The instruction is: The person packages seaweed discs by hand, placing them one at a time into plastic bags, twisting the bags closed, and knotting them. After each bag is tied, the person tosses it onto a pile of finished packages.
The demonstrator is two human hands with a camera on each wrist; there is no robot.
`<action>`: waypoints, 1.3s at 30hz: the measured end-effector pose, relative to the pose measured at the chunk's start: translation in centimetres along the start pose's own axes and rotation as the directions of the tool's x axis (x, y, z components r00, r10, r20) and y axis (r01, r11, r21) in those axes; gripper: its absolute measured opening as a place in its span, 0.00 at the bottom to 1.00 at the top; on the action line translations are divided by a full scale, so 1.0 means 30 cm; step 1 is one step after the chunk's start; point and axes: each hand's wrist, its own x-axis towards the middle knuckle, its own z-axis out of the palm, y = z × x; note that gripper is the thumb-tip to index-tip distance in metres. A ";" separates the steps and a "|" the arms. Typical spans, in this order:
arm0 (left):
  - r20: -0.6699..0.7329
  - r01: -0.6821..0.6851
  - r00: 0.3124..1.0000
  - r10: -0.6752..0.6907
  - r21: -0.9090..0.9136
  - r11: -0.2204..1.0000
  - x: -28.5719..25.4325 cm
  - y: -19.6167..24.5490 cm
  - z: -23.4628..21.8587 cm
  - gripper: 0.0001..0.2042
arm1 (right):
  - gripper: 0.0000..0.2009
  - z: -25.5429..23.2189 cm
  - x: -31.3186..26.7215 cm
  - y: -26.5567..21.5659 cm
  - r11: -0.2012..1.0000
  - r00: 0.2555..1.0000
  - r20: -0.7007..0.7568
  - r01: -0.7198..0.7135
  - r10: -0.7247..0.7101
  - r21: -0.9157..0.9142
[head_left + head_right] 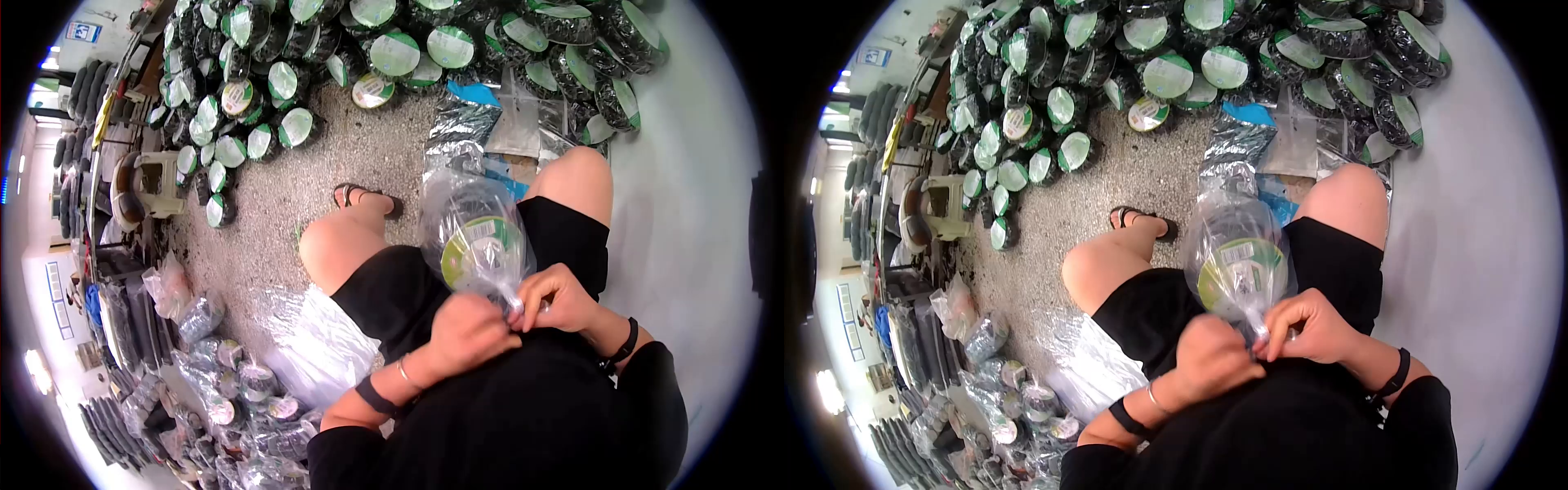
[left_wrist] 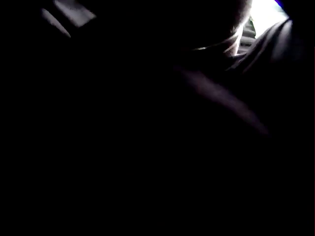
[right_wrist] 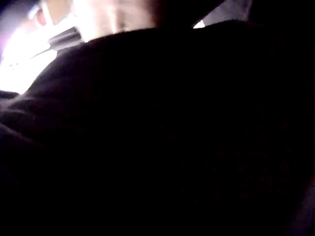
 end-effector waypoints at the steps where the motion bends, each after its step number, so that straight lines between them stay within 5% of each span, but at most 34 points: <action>1: -0.096 0.108 0.990 -0.107 0.001 0.994 0.033 -0.015 -0.015 0.12 | 0.02 0.005 0.014 -0.010 0.901 0.976 0.042 0.212 -0.213 -0.378; 2: -0.046 0.213 0.974 -0.221 -0.138 0.967 0.065 -0.038 -0.006 0.13 | 0.02 0.006 0.031 -0.027 0.618 0.905 0.162 0.390 -0.392 -0.682; 3: 0.022 0.313 0.947 -0.319 -0.269 0.911 0.087 -0.053 0.002 0.15 | 0.03 0.005 0.056 -0.043 0.206 0.800 0.335 0.484 -0.497 -0.851; 5: 0.193 0.499 0.867 -0.460 -0.362 0.787 0.089 -0.074 0.000 0.18 | 0.06 -0.027 0.137 -0.077 -0.073 0.553 0.364 0.477 -0.750 -0.876; 7: 0.338 0.668 0.744 -0.576 -0.395 0.631 0.138 -0.080 -0.032 0.20 | 0.07 -0.079 0.152 -0.097 -0.237 0.485 0.448 0.436 -0.751 -0.868; 9: 0.297 0.413 0.897 -0.328 -0.296 0.861 0.217 -0.093 -0.066 0.14 | 0.09 -0.085 0.152 -0.148 -0.268 0.577 0.487 0.426 -0.656 -0.864; 10: 0.344 0.084 0.937 -0.067 -0.036 0.996 0.231 -0.131 -0.087 0.07 | 0.10 -0.087 0.150 -0.165 -0.277 0.642 0.506 0.428 -0.576 -0.860; 11: 0.438 -0.126 0.898 0.044 0.159 0.979 0.269 -0.118 -0.117 0.06 | 0.10 -0.090 0.146 -0.168 -0.286 0.698 0.520 0.435 -0.492 -0.854; 13: 0.578 -0.413 0.781 0.237 0.194 0.890 0.280 -0.139 -0.148 0.07 | 0.11 -0.111 0.135 -0.100 -0.206 0.722 0.510 0.472 -0.467 -0.857; 15: 0.643 -0.189 0.765 0.023 0.190 0.964 0.185 -0.280 -0.211 0.07 | 0.13 -0.160 0.087 -0.003 -0.060 0.756 0.470 0.500 -0.455 -0.864; 16: 0.575 0.036 0.802 -0.158 0.218 0.975 0.101 -0.351 -0.230 0.08 | 0.19 -0.214 0.056 0.095 0.088 0.833 0.317 0.395 -0.453 -0.914; 19: 0.549 0.075 0.804 -0.231 0.291 0.954 0.000 -0.377 -0.195 0.08 | 0.19 -0.197 0.014 0.207 0.284 0.885 0.194 0.333 -0.424 -0.899; 20: 0.467 0.013 0.860 -0.207 0.384 0.923 0.012 -0.360 -0.212 0.12 | 0.20 -0.193 0.000 0.205 0.321 0.933 0.073 0.194 -0.353 -0.927; 22: 0.224 0.100 0.952 -0.210 0.421 0.901 0.163 -0.210 -0.178 0.20 | 0.20 -0.191 0.004 0.122 0.513 0.888 -0.099 0.166 -0.450 -0.842; 24: 0.230 0.091 0.949 -0.215 0.453 0.887 0.182 -0.153 -0.066 0.29 | 0.31 -0.163 0.040 0.120 0.735 0.814 -0.314 0.191 -0.489 -0.651; 25: 0.367 0.022 0.905 -0.214 0.463 0.886 0.141 -0.186 0.014 0.35 | 0.37 -0.150 0.064 0.148 0.794 0.820 -0.384 0.133 -0.424 -0.593; 27: 0.353 -0.118 0.931 -0.094 0.534 0.837 0.009 -0.321 0.097 0.31 | 0.40 -0.146 0.076 0.232 0.676 0.865 -0.354 -0.023 -0.355 -0.736; 29: 0.299 -0.001 0.944 -0.141 0.431 0.902 0.026 -0.395 0.125 0.26 | 0.39 -0.121 0.025 0.182 0.793 0.880 -0.365 0.021 -0.303 -0.609; 31: 0.194 -0.090 0.981 0.017 0.377 0.922 0.101 -0.386 0.084 0.17 | 0.34 -0.180 -0.069 0.254 0.857 0.837 -0.434 0.076 -0.332 -0.509; 32: 0.198 0.003 0.976 -0.090 0.399 0.917 0.136 -0.404 0.063 0.16 | 0.30 -0.190 -0.097 0.256 0.879 0.781 -0.517 0.084 -0.350 -0.469; 33: 0.207 0.094 0.959 -0.192 0.407 0.909 0.160 -0.424 0.008 0.15 | 0.27 -0.231 -0.117 0.288 0.922 0.706 -0.619 0.132 -0.345 -0.363; 35: -0.140 0.203 0.978 -0.158 0.418 0.886 0.191 -0.416 -0.204 0.11 | 0.21 -0.258 -0.074 0.199 0.926 0.626 -0.740 -0.070 -0.248 -0.370; 37: -0.398 0.469 0.868 -0.298 0.457 0.756 0.041 -0.386 -0.498 0.07 | 0.17 -0.208 0.001 0.173 0.905 0.614 -0.715 -0.005 -0.333 -0.426; 39: -0.681 0.729 0.657 -0.324 0.464 0.504 -0.279 -0.281 -0.856 0.06 | 0.15 -0.145 0.088 0.121 0.793 0.753 -0.520 0.005 -0.404 -0.609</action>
